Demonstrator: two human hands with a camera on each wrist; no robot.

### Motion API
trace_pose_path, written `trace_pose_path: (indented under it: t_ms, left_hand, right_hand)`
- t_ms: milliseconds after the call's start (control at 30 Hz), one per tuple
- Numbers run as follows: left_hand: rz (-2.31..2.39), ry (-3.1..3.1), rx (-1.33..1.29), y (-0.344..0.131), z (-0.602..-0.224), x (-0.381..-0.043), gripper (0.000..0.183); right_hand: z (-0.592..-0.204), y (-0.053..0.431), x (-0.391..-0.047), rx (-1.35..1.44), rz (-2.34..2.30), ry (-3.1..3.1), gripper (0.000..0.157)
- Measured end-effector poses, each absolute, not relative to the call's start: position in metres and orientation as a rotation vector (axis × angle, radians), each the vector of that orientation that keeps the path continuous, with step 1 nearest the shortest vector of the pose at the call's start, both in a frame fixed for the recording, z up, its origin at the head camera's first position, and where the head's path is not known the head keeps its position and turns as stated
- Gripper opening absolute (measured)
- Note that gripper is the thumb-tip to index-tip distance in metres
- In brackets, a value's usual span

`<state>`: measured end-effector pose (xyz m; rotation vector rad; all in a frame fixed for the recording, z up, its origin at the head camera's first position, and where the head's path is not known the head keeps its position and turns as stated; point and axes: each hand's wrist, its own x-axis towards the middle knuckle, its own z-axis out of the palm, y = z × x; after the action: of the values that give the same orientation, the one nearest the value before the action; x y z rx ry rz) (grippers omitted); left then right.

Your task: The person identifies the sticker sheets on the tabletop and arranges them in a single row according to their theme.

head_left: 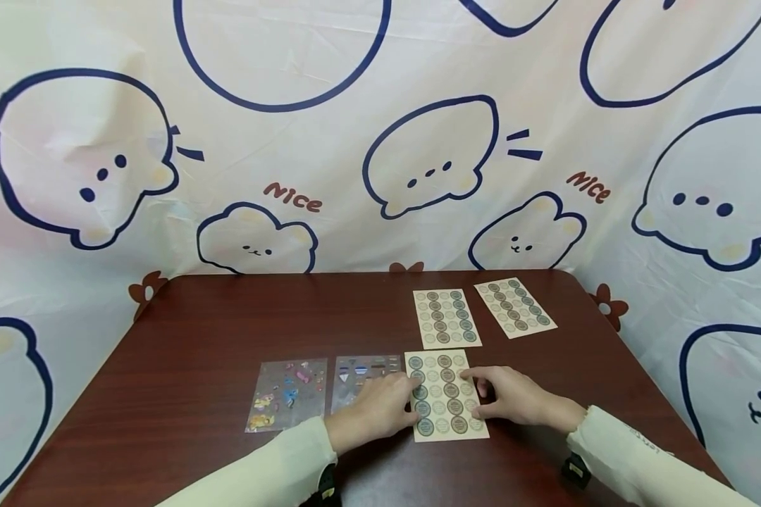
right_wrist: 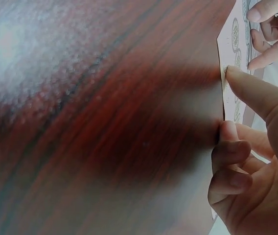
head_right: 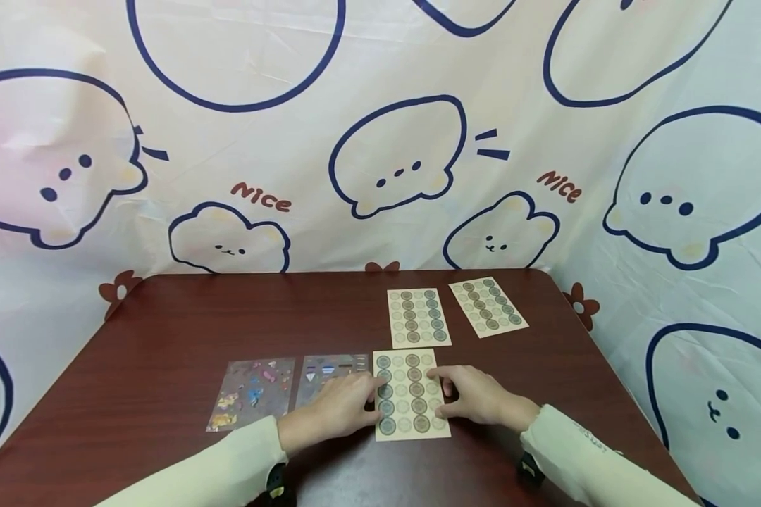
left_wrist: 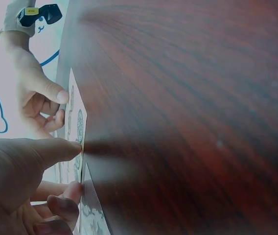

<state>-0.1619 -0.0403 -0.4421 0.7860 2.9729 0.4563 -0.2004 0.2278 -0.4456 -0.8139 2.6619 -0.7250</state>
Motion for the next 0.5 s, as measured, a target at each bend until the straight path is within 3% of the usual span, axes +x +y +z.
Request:
trace_pose_path:
  t_ms: [500]
  left_hand:
    - [0.524, 2.939, 0.762, -0.0420, -0.4416, -0.1635, 0.048]
  right_hand:
    - [-0.4463, 0.2313, -0.2021, -0.851, -0.745, 2.686, 0.051]
